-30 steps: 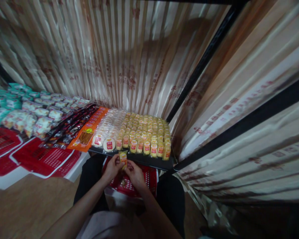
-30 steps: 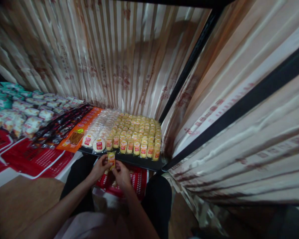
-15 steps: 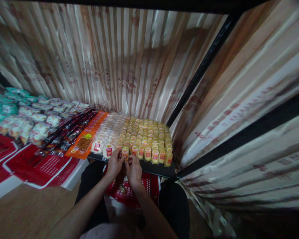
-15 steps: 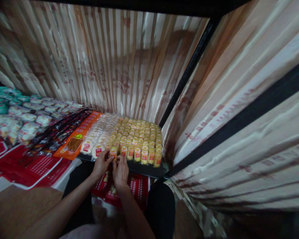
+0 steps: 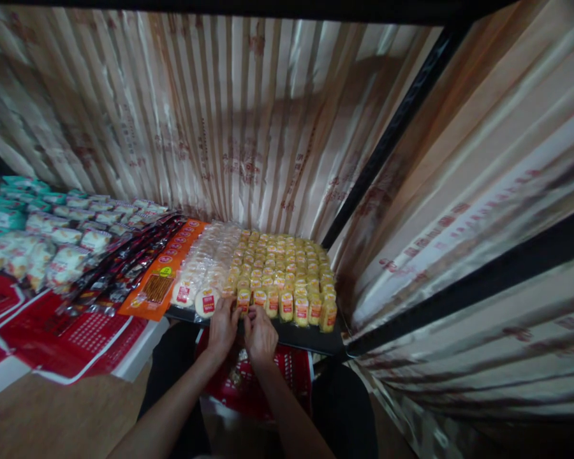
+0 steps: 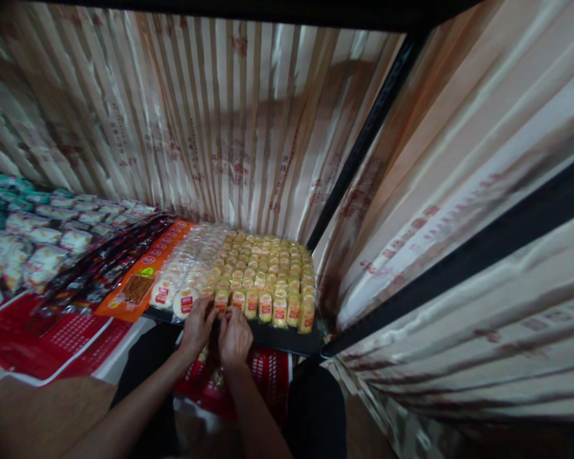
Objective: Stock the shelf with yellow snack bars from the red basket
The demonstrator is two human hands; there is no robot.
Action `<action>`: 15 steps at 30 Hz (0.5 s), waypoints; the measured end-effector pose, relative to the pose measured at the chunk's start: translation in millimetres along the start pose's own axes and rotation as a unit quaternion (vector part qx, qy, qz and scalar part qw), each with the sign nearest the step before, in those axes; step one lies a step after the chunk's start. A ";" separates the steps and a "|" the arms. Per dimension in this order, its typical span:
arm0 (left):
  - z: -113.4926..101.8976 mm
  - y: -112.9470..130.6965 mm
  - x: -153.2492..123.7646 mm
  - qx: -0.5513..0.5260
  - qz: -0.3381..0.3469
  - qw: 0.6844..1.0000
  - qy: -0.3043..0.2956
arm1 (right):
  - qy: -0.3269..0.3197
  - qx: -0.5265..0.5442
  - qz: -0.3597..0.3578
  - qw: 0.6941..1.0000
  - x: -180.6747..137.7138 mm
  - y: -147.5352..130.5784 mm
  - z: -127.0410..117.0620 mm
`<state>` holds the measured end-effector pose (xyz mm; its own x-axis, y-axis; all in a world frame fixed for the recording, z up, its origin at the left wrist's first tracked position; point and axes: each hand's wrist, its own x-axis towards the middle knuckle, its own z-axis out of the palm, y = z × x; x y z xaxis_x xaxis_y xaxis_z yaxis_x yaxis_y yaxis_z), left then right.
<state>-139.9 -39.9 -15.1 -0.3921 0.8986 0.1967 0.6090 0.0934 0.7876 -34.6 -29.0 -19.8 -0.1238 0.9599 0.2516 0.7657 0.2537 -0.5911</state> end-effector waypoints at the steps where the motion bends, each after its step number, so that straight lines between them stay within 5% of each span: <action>1: 0.9 -1.0 -0.1 0.005 0.004 1.000 0.000 | -0.003 0.002 0.001 1.000 0.9 0.7 0.9; 9: 6.8 -5.5 -2.7 0.053 0.076 0.995 0.042 | -0.006 -0.003 -0.022 1.000 2.3 4.7 11.2; 15: 12.3 -16.7 -12.2 0.076 0.132 0.988 -0.006 | 0.039 0.040 -0.060 0.997 -6.1 11.7 21.8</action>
<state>-136.8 -47.2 -37.8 -0.1984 0.9048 0.3767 0.7866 -0.0823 0.6120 -38.7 -29.3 -44.9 -0.1599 0.9105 0.3814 0.6952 0.3782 -0.6113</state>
